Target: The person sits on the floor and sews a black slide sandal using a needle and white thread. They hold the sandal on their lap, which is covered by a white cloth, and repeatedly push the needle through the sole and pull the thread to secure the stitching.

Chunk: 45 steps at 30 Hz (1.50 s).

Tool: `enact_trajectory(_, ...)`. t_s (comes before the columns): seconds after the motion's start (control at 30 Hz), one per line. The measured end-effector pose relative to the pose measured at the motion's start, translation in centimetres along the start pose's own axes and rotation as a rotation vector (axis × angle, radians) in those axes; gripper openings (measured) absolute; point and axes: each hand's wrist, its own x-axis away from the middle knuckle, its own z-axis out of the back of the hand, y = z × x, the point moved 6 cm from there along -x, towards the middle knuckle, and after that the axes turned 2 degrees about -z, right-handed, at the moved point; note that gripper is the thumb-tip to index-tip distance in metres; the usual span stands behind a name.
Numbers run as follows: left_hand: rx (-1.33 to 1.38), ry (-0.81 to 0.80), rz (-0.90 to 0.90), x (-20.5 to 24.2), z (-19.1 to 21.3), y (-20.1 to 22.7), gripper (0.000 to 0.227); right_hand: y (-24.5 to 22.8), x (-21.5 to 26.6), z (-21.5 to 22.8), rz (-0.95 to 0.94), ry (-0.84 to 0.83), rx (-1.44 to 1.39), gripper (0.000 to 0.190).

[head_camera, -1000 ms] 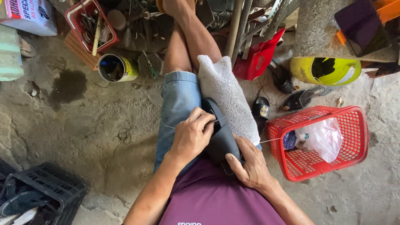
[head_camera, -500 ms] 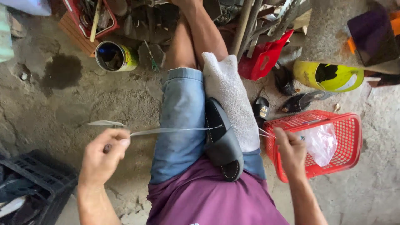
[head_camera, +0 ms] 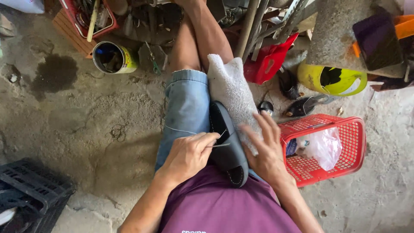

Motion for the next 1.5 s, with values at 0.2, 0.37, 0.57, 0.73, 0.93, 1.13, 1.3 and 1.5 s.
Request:
enact_trajectory(0.2, 0.181, -0.051, 0.042, 0.6, 0.8, 0.0, 0.034, 1.3, 0.4, 0.0, -0.147, -0.038, -0.412, 0.008)
enact_trajectory(0.37, 0.238, -0.098, 0.055, -0.3, 0.3, 0.7, 0.036, 4.3, 2.4, -0.5, -0.341, 0.084, -1.278, 0.03)
enact_trajectory(0.57, 0.174, -0.074, -0.086, -0.1, -0.3, 0.0, 0.034, 1.7, 2.4, -0.2, -0.449, -0.363, -0.873, 0.093)
enact_trajectory(0.73, 0.199, -0.11, -0.07, -0.5, -0.5, 0.2, 0.036, 0.4, 4.0, -1.5, -0.205, -0.465, -0.315, 0.098)
enact_trajectory(0.93, 0.206, -0.094, -0.075, -0.9, -0.6, 0.5, 0.032, -0.5, 5.1, -1.2, -0.036, -0.044, -0.223, 0.06)
enact_trajectory(1.13, 0.171, -0.051, -0.037, -0.8, -0.2, 1.2, 0.021, -0.8, 5.7, -1.0, -0.271, -0.145, -0.293, 0.047)
enact_trajectory(1.3, 0.088, 0.059, -0.059, 0.7, 1.4, 2.0, 0.035, 2.6, 8.6, -1.8, -0.761, -0.211, -0.563, 0.027)
enact_trajectory(1.5, 0.039, -0.016, -0.11, 1.5, 1.2, 3.3, 0.042, 8.9, 9.5, -3.1, -1.069, 0.051, -1.257, 0.034)
